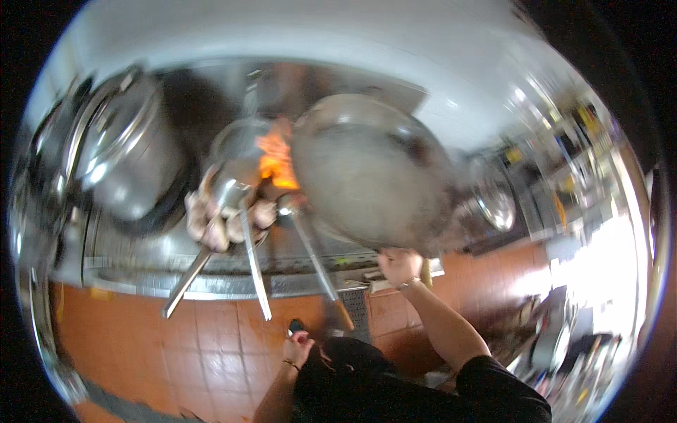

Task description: The person uses a slotted spoon and ladle to remove pieces of boiled meat from a large pot and places them into a metal tray. The person then uses a knife to cut a piece of raw meat on a wooden board.

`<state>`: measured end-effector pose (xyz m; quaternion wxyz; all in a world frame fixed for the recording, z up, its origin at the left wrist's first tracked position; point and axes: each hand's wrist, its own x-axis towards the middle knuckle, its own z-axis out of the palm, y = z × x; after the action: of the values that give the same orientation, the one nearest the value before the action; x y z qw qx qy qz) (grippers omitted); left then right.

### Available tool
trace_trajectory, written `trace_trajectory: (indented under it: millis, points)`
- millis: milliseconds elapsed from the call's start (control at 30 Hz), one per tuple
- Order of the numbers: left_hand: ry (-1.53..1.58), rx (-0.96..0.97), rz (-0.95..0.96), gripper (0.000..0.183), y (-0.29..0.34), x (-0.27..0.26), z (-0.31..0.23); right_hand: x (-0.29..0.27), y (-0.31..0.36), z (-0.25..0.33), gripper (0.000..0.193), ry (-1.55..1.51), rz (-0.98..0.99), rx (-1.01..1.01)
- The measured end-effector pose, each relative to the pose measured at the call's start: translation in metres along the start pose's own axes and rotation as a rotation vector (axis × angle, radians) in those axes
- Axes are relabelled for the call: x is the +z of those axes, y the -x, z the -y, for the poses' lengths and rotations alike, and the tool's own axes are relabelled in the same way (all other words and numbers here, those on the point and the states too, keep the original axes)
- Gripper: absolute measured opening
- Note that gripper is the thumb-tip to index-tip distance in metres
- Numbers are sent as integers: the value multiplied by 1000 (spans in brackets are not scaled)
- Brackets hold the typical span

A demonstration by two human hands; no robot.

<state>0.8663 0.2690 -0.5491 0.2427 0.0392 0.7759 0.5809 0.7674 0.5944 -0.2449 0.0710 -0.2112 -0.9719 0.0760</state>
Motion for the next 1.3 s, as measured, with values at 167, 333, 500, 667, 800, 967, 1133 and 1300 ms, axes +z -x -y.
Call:
trace_trajectory:
  millis: [167,333,500,667,800,967,1133,1300]
  points:
    - [-214,188,349,32,-16,10,-138,-28,-6,2,42,18,473,-23]
    - [-370,396,703,27,-47,64,-201,-41,67,-8,49,-169,-202,8]
    - [-461,670,1221,36,-27,151,-221,-46,260,-42,48,-767,-316,427]
    - [-785,804,1475,27,97,257,-244,-44,523,-30,34,-655,-780,1240]
    - [-636,900,1734,30,241,332,-239,-30,686,28,44,33,-969,1979]
    - [-564,554,1839,54,419,397,-180,8,756,60,79,-213,-1002,2368]
    - [-623,428,1689,87,517,436,-138,-14,814,78,58,-965,-1600,2229]
    - [-643,519,1727,84,549,434,-135,-86,921,126,46,-1455,-1527,1809]
